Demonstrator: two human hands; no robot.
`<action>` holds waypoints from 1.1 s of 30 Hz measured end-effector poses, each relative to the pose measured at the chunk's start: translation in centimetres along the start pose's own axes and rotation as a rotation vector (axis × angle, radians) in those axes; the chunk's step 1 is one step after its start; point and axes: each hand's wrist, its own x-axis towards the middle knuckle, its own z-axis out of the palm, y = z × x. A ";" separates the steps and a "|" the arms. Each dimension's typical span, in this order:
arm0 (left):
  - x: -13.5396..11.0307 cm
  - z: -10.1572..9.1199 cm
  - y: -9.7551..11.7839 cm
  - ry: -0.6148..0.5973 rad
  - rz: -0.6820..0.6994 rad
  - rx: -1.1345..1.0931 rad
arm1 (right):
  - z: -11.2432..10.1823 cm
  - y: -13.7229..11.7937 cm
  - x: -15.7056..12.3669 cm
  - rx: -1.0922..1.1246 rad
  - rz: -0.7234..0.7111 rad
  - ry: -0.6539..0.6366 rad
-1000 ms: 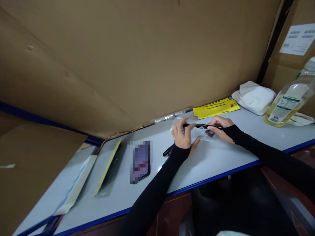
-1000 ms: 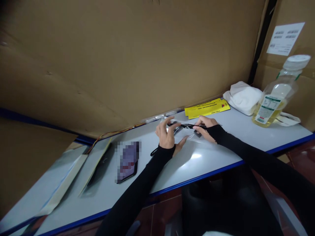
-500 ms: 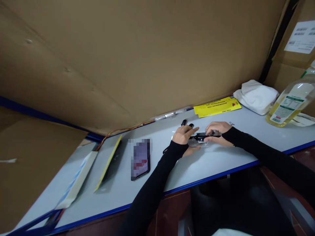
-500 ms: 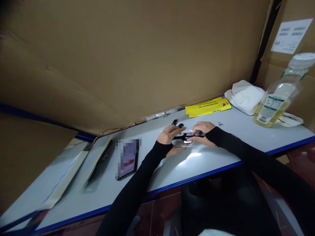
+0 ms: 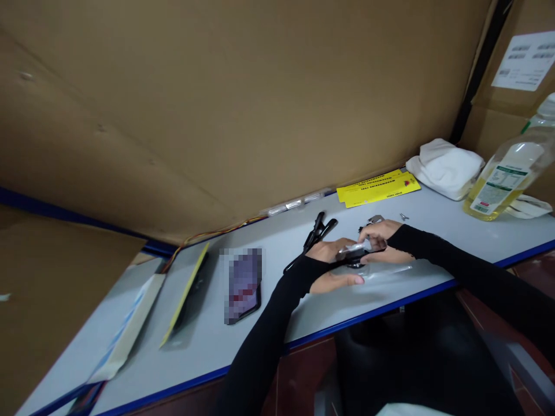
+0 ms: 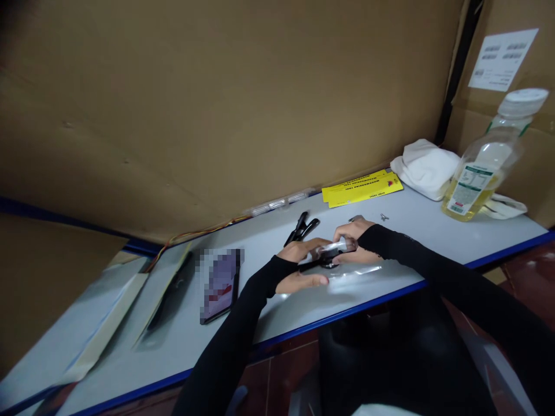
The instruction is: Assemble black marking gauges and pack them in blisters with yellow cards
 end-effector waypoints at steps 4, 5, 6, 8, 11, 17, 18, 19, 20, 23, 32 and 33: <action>-0.8 -0.7 1.2 -0.332 -0.138 -0.228 | -0.1 -0.6 -0.1 0.107 -0.052 -0.178; -0.9 -0.6 1.4 -0.405 -0.197 -0.305 | -0.2 -0.8 -0.1 0.142 -0.048 -0.208; -0.9 -0.5 1.5 -0.467 -0.256 -0.393 | -0.2 -0.9 -0.1 0.185 -0.028 -0.225; -0.7 -0.1 1.7 -0.571 -0.357 -0.574 | -0.6 -0.8 0.2 0.301 0.053 -0.197; -0.1 0.4 1.6 -0.534 -0.435 -0.721 | -2.0 0.9 1.6 0.452 0.222 0.060; 1.4 1.6 -0.4 0.023 -0.493 -0.866 | -6.2 7.2 6.0 -0.385 0.279 0.437; 1.6 1.7 -0.8 0.082 -0.508 -0.881 | -6.7 8.0 6.7 -0.449 0.264 0.400; 1.9 1.8 -1.1 0.125 -0.528 -0.893 | -7.2 8.8 7.3 -0.489 0.255 0.354; 2.1 1.8 -1.4 0.164 -0.551 -0.904 | -7.5 9.5 7.8 -0.507 0.253 0.305; 2.6 1.4 -1.7 0.292 -0.606 -0.948 | -8.4 11.3 8.8 -0.572 0.246 0.168; 2.4 1.6 -1.6 0.354 -0.576 -1.062 | -10.2 12.7 8.6 -0.557 0.279 0.313; 2.3 1.7 -1.6 0.345 -0.576 -1.067 | -10.1 12.2 8.7 -0.544 0.277 0.351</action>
